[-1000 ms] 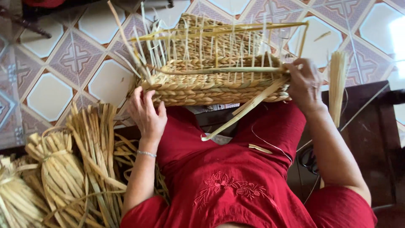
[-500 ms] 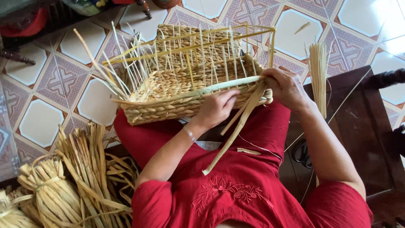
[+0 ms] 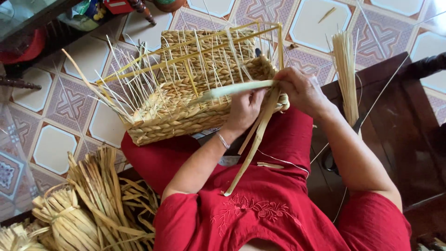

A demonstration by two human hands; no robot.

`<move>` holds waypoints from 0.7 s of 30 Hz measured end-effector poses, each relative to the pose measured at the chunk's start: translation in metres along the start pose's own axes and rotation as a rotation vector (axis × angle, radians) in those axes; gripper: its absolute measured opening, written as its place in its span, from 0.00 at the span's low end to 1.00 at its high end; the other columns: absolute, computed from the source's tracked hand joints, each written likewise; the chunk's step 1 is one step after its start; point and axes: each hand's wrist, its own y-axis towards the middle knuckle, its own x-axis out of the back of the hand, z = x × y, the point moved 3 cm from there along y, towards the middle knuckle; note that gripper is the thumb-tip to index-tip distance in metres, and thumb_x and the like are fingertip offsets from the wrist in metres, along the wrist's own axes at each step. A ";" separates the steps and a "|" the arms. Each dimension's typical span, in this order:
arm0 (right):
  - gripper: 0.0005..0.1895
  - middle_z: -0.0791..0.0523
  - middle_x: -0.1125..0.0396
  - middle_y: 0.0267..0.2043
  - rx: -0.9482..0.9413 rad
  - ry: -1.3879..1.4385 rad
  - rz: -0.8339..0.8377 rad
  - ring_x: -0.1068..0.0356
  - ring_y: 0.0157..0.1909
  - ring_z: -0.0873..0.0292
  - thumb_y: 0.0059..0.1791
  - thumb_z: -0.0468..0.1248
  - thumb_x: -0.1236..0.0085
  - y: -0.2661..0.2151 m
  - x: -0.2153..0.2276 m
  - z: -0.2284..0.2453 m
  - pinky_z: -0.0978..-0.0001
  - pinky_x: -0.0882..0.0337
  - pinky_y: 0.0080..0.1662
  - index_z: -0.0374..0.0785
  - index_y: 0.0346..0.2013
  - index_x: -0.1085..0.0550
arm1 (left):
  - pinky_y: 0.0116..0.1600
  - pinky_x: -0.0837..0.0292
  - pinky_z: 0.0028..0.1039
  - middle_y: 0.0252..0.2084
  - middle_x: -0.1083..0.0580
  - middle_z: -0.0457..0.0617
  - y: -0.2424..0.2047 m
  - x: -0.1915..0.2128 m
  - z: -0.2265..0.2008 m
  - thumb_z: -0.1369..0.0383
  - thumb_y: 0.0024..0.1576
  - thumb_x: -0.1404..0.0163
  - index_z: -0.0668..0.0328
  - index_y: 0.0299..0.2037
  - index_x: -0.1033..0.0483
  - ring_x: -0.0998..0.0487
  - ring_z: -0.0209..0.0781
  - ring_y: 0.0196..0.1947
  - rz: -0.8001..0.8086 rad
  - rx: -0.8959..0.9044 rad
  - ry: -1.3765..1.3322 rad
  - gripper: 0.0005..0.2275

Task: The person weaves a basket by hand, threading dried plant stalks through a frame, trimming excess material with shears, and tucking the ends into the weave to build the sides.

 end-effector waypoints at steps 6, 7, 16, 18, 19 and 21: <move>0.03 0.50 0.27 0.37 0.037 -0.112 -0.038 0.25 0.39 0.48 0.53 0.31 0.42 0.006 -0.016 -0.006 0.56 0.25 0.43 0.37 0.42 0.25 | 0.40 0.19 0.31 0.43 0.22 0.52 -0.027 0.000 -0.036 0.74 0.65 0.47 0.66 0.57 0.28 0.18 0.43 0.37 0.023 -0.075 0.132 0.12; 0.03 0.51 0.28 0.35 0.050 -0.165 -0.066 0.25 0.38 0.47 0.52 0.31 0.41 0.006 -0.017 -0.007 0.55 0.25 0.42 0.37 0.41 0.24 | 0.46 0.19 0.35 0.48 0.23 0.56 -0.029 0.001 -0.043 0.74 0.63 0.48 0.66 0.60 0.30 0.19 0.48 0.43 0.027 -0.198 0.231 0.15; 0.09 0.52 0.27 0.44 0.189 -0.237 0.010 0.28 0.48 0.49 0.48 0.33 0.40 0.002 -0.012 0.002 0.55 0.26 0.50 0.38 0.43 0.21 | 0.59 0.27 0.38 0.57 0.27 0.60 -0.021 0.053 -0.066 0.72 0.63 0.44 0.67 0.63 0.29 0.29 0.51 0.58 -0.019 -0.394 0.720 0.18; 0.10 0.51 0.27 0.47 0.185 -0.203 0.018 0.28 0.50 0.50 0.49 0.33 0.41 0.003 -0.005 0.014 0.56 0.26 0.52 0.40 0.44 0.20 | 0.54 0.30 0.37 0.53 0.27 0.56 -0.017 0.067 -0.061 0.69 0.62 0.43 0.67 0.60 0.26 0.30 0.48 0.54 -0.056 -0.318 0.821 0.18; 0.12 0.51 0.27 0.46 0.163 -0.171 0.050 0.28 0.49 0.50 0.48 0.35 0.39 0.006 -0.001 0.023 0.56 0.27 0.51 0.39 0.46 0.20 | 0.51 0.33 0.38 0.47 0.28 0.53 -0.015 0.072 -0.055 0.66 0.59 0.42 0.65 0.53 0.24 0.31 0.47 0.50 -0.033 -0.253 0.920 0.15; 0.14 0.51 0.28 0.46 0.137 -0.138 0.082 0.28 0.47 0.50 0.48 0.36 0.38 0.007 -0.001 0.032 0.55 0.27 0.51 0.38 0.48 0.19 | 0.47 0.36 0.39 0.42 0.29 0.50 -0.017 0.077 -0.049 0.62 0.57 0.40 0.63 0.46 0.23 0.32 0.46 0.46 -0.007 -0.187 1.016 0.14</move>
